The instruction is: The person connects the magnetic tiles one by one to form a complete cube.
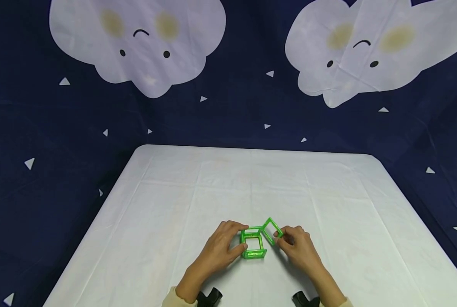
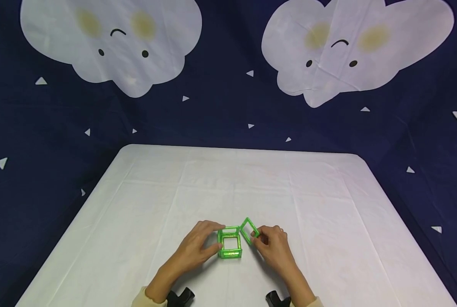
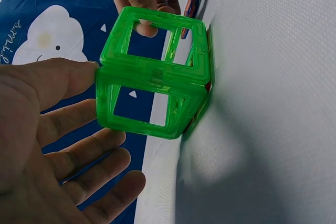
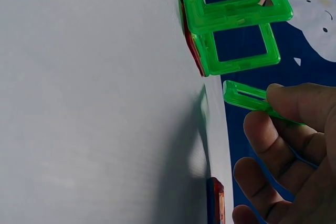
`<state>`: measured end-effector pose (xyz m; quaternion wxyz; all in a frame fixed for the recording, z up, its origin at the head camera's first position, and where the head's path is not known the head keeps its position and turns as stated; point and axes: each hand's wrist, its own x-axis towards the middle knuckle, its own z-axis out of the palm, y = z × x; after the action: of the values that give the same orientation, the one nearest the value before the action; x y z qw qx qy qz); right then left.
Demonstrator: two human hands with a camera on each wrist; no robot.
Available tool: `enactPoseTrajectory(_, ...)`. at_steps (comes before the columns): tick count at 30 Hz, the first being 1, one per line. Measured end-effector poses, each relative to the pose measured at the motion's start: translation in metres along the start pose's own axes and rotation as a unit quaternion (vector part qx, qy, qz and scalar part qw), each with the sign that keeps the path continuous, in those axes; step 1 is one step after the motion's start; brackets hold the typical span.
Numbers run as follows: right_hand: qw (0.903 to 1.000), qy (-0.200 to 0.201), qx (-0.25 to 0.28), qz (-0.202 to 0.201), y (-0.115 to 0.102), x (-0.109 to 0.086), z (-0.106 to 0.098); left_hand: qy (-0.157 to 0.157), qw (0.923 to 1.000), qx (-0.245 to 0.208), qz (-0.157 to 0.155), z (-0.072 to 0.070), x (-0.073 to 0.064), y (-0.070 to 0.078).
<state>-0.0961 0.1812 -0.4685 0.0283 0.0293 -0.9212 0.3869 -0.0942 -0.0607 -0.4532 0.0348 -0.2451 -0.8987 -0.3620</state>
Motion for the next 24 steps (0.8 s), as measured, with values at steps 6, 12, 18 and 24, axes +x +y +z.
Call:
enactPoseTrajectory(6,1.0,-0.003,0.005,-0.003,0.0008,-0.0025,0.0016,-0.001,1.0,0.001,-0.002,-0.0003,0.0001,-0.0001)
enactPoseTrajectory(12,0.9999,0.006,0.003,-0.015,0.001,-0.0047,0.0029,-0.003,1.0,-0.001,-0.004,-0.0014,0.0002,0.0012)
enactPoseTrajectory(18,0.9993,0.013,-0.001,-0.035,0.0016,-0.0066,0.0032,-0.005,1.0,-0.001,-0.002,-0.0021,0.0,0.0022)
enactPoseTrajectory(24,0.9992,0.007,-0.002,-0.04,0.0026,-0.0078,0.0038,-0.004,1.0,-0.003,-0.002,-0.002,0.0008,0.0023)
